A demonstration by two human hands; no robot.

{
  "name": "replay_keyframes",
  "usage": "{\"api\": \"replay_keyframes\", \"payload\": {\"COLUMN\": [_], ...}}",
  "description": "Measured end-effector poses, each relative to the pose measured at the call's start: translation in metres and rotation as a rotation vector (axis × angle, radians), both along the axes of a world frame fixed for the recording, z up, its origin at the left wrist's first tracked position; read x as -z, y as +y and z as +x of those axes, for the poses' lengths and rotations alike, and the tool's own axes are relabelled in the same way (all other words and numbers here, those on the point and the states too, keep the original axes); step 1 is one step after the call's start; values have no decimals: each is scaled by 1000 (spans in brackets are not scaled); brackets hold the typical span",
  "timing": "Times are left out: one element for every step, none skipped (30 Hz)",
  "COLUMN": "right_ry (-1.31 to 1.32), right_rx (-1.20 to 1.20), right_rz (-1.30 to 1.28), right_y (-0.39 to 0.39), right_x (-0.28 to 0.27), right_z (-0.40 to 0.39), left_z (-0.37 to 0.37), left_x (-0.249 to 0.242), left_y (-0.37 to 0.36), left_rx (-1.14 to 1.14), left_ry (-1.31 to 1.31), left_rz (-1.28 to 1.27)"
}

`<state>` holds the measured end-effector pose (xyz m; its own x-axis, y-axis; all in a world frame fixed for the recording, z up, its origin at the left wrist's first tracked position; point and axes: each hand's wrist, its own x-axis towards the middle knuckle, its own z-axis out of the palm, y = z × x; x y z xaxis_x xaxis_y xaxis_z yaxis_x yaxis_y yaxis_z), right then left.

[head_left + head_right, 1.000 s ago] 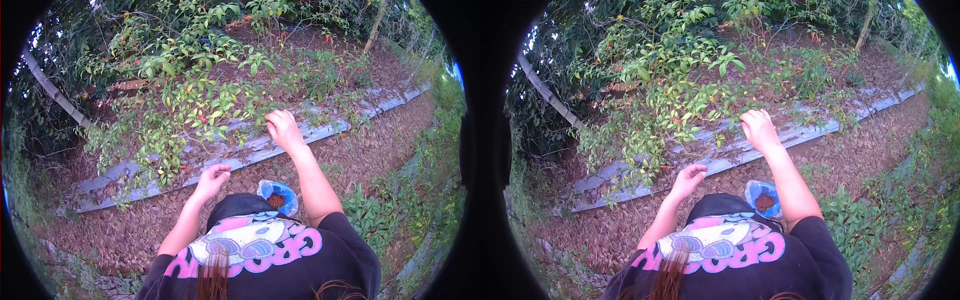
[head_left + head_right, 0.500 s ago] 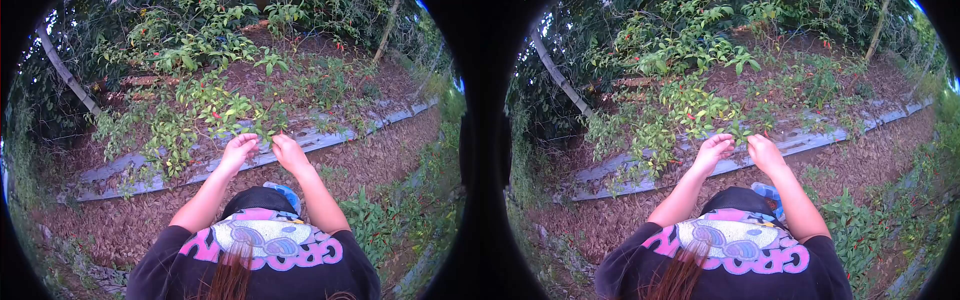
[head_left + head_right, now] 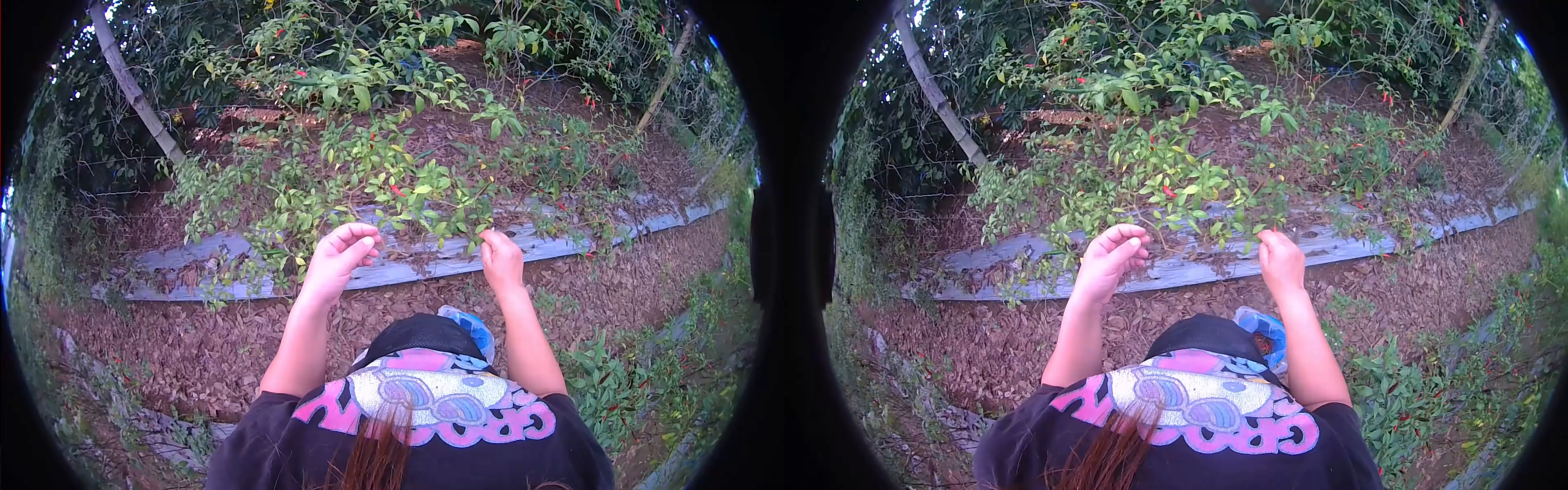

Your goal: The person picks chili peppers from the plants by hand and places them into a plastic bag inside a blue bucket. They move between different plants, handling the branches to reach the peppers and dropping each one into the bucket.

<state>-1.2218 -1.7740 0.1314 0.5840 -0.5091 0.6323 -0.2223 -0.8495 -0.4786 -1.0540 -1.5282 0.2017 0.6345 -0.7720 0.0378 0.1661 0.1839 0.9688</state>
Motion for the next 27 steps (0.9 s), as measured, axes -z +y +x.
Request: {"api": "replay_keyframes", "payload": {"right_ry": [-24,-46,-118,-112,-106,-100,-262,-276,-289,-303,-312,-320,-256,-190,-51,90,395,472,549,626,622,607,592,575,540,509,475], "right_rx": [12,24,32,81,131,182,119,82,48,17,-70,-155,-168,-180,-162,-145,-98,-79,-61,-42,-24,-27,-28,-27,-49,-90,-130], "right_rz": [-11,-21,-34,70,173,273,294,303,316,330,265,198,89,-18,-23,-27,88,110,129,149,192,206,225,246,247,301,354], "right_y": [-2,-5,-12,-2,9,20,26,36,49,62,72,78,81,81,71,65,61,61,59,57,54,51,49,47,44,43,43], "right_x": [2,5,14,-2,-24,-47,-59,-79,-101,-119,-132,-144,-153,-161,-156,-152,-153,-151,-146,-141,-135,-129,-122,-115,-108,-104,-101], "right_z": [1,3,7,8,7,7,11,15,19,26,39,55,73,90,109,125,133,136,140,143,144,142,139,135,132,129,126], "left_z": [4,8,10,13,21,26,30,35,44,51,57,60,62,65,69,71,74,75,74,73,72,73,73,73,76,76,74], "left_x": [-1,-1,-1,-1,5,8,10,13,21,29,37,43,47,53,61,66,71,73,63,54,49,46,46,48,56,61,59], "left_y": [2,2,-1,-5,-9,-17,-28,-37,-46,-57,-70,-82,-91,-99,-107,-113,-116,-118,-113,-108,-105,-102,-99,-97,-98,-97,-93], "left_rx": [-17,-44,-71,-98,-98,-144,-190,-235,-265,-296,-324,-351,-359,-336,-314,-292,-256,-217,-153,-89,-68,-48,-26,-1,37,51,65], "left_ry": [24,7,-7,-21,-22,-109,-197,-285,-397,-414,-432,-451,-427,-391,-355,-318,-314,-309,-257,-204,-192,-215,-237,-261,-252,-256,-260], "left_rz": [-11,-19,-27,-34,-38,-46,-55,-62,-21,18,57,95,117,119,123,128,79,31,41,50,91,86,84,83,50,51,52]}}
